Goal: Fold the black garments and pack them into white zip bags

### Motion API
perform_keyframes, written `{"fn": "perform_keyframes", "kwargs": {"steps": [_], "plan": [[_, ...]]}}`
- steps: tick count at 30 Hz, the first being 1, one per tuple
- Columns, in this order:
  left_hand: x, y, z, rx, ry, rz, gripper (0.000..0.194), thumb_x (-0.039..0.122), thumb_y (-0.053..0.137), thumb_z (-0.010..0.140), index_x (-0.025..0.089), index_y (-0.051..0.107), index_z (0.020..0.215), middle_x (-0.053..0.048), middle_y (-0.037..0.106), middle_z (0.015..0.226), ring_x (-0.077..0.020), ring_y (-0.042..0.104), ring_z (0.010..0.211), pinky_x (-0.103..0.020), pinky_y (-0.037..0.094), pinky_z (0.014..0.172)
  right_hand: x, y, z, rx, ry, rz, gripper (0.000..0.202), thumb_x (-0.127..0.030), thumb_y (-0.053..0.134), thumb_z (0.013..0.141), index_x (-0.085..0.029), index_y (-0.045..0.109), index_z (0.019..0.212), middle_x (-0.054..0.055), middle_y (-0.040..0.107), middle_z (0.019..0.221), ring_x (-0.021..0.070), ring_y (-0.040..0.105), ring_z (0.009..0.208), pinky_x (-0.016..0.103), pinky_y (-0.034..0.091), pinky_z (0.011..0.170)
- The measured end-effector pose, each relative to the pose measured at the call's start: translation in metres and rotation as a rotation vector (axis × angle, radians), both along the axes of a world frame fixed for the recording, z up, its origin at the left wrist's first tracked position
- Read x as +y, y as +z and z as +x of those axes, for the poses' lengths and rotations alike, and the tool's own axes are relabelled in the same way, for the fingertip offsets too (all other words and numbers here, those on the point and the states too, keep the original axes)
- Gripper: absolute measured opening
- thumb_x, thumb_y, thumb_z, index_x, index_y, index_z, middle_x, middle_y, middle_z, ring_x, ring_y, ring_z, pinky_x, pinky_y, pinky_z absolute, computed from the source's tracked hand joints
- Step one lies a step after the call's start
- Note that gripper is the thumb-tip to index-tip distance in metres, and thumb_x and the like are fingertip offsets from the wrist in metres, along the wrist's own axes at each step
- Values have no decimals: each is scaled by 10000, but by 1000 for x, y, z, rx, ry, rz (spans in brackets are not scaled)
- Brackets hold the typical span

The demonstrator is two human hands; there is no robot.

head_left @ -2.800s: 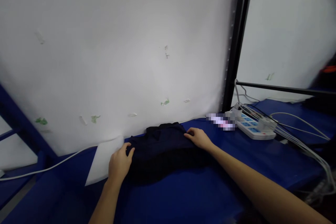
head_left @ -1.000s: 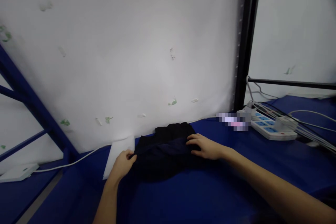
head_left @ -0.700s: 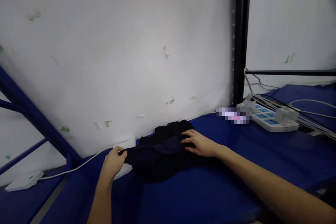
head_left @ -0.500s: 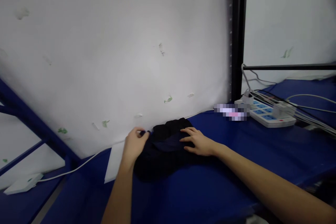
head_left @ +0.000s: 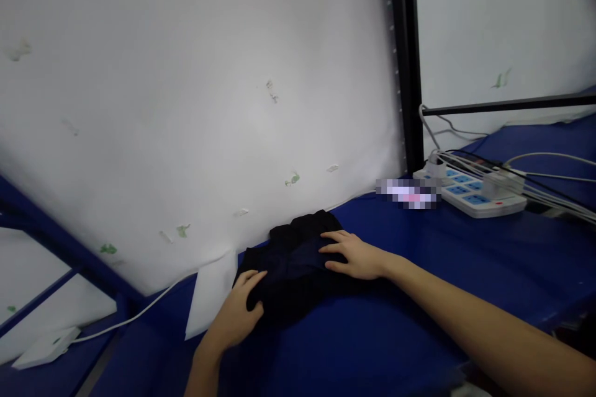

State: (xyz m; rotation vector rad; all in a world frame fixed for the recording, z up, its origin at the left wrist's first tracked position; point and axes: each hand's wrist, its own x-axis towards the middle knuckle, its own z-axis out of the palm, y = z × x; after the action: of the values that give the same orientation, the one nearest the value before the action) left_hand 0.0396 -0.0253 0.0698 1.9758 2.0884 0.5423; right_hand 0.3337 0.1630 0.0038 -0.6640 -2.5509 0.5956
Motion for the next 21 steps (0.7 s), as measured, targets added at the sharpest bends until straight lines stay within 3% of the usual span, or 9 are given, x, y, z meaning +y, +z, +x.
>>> {"fn": "perform_keyframes", "kwargs": {"steps": [3,6,9,12,15,17,21], "plan": [[9,-2,8,198,-10,-73,588,147,456,840,290,492,1409,-82,492,1393,-243,525,1236,-456,373,1061,-1,1,0,-3,14,-32,555,-616,456,924,-254,652,1296,140,430,1511,364,369,1382,545,287,1116],[20,6,13,438,-25,-99,545,122,403,874,297,527,1375,-84,600,1199,-256,576,1128,-503,369,1016,-1,3,0,-3,21,-49,539,-570,370,972,-240,664,1281,145,447,1499,344,369,1389,531,299,1115],[25,19,13,578,-38,-141,496,96,354,901,261,582,1309,-85,612,1097,-220,629,962,-412,437,918,0,3,1,4,22,-43,475,-488,412,973,-233,654,1293,145,449,1499,336,378,1388,517,309,1112],[31,38,22,637,40,-147,431,102,349,919,221,623,1231,-114,557,1182,-180,642,836,-321,475,792,1,0,0,54,23,-61,458,-484,485,942,-251,642,1304,129,445,1507,342,382,1387,527,297,1117],[46,57,49,744,113,-48,402,97,325,927,198,668,1110,-147,537,1186,-202,630,812,-343,487,753,3,-3,-4,176,-18,-134,478,-524,490,933,-263,637,1306,119,447,1509,336,372,1395,543,259,1133],[62,63,76,782,54,49,404,60,315,907,168,688,1019,-172,546,1159,-249,616,897,-376,496,774,7,-5,-7,335,-81,-230,451,-514,504,926,-257,666,1258,106,498,1470,312,399,1380,515,241,1151],[92,52,132,741,-170,113,379,69,359,899,181,703,1015,-147,527,1289,-296,542,1121,-416,484,910,21,-6,-7,597,-215,-395,406,-439,427,943,-221,674,1179,85,637,1298,242,543,1241,420,330,1118]]}}
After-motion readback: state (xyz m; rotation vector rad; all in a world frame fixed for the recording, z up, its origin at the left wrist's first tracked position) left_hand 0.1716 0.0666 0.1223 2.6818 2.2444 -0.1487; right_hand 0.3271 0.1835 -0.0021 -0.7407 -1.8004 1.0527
